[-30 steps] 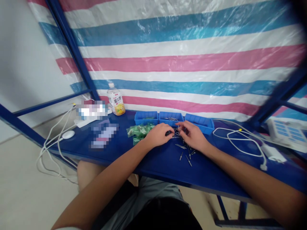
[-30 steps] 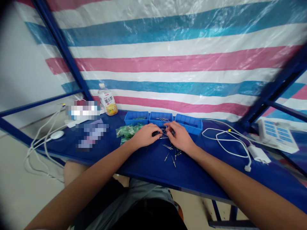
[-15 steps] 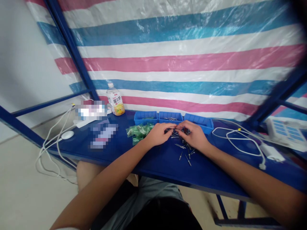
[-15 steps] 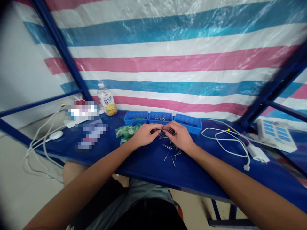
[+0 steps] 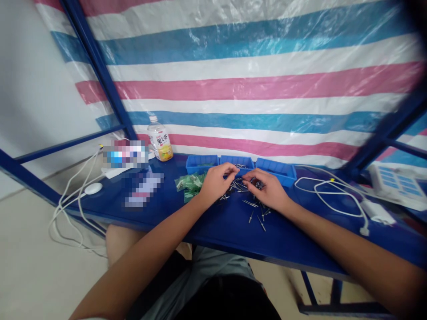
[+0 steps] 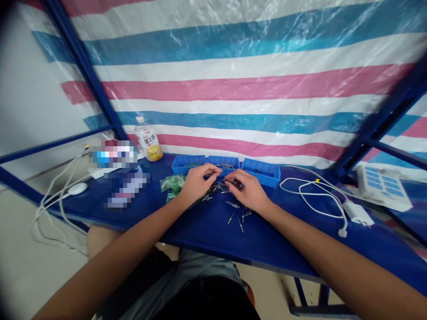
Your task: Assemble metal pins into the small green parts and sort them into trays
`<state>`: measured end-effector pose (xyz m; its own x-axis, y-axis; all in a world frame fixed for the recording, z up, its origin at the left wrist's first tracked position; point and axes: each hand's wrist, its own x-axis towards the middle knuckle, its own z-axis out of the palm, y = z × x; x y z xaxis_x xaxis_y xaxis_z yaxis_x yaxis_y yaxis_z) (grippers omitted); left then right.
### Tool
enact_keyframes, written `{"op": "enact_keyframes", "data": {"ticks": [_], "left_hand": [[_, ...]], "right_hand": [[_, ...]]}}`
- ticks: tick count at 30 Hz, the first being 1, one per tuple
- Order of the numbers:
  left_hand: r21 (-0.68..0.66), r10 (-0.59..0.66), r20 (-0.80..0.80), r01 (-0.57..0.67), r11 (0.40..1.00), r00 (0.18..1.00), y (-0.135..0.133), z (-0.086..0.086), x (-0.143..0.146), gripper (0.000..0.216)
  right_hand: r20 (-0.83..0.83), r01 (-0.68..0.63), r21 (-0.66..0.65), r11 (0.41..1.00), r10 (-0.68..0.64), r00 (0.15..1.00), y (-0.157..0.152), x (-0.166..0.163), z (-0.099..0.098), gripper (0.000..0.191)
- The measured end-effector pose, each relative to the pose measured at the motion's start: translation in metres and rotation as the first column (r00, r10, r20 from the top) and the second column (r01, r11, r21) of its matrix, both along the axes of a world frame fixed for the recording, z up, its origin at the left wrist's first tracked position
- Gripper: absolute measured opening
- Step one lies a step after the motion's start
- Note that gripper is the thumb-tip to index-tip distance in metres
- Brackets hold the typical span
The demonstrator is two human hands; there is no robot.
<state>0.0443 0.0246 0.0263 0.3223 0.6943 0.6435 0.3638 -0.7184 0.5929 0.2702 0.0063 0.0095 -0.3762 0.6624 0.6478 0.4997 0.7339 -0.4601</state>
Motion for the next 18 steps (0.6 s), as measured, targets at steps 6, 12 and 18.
{"op": "enact_keyframes", "data": {"ticks": [6,12,18], "left_hand": [[-0.023,-0.078,-0.111,0.076,0.997,0.991,0.0035,-0.0066,0.0013,0.006],[-0.009,-0.133,-0.156,0.133,0.991,0.979,0.0035,-0.0099,0.0022,0.014],[0.112,-0.095,-0.191,0.117,0.987,0.977,0.0006,-0.0039,0.0014,0.017]], "right_hand": [[-0.048,0.023,-0.057,0.998,-0.026,0.999,-0.0011,-0.0006,0.0007,0.028],[-0.007,-0.059,-0.074,0.995,0.059,0.998,0.0012,-0.0003,-0.0012,0.015],[0.003,0.01,-0.076,0.997,-0.01,1.0,0.004,0.0023,-0.0036,0.015]]}}
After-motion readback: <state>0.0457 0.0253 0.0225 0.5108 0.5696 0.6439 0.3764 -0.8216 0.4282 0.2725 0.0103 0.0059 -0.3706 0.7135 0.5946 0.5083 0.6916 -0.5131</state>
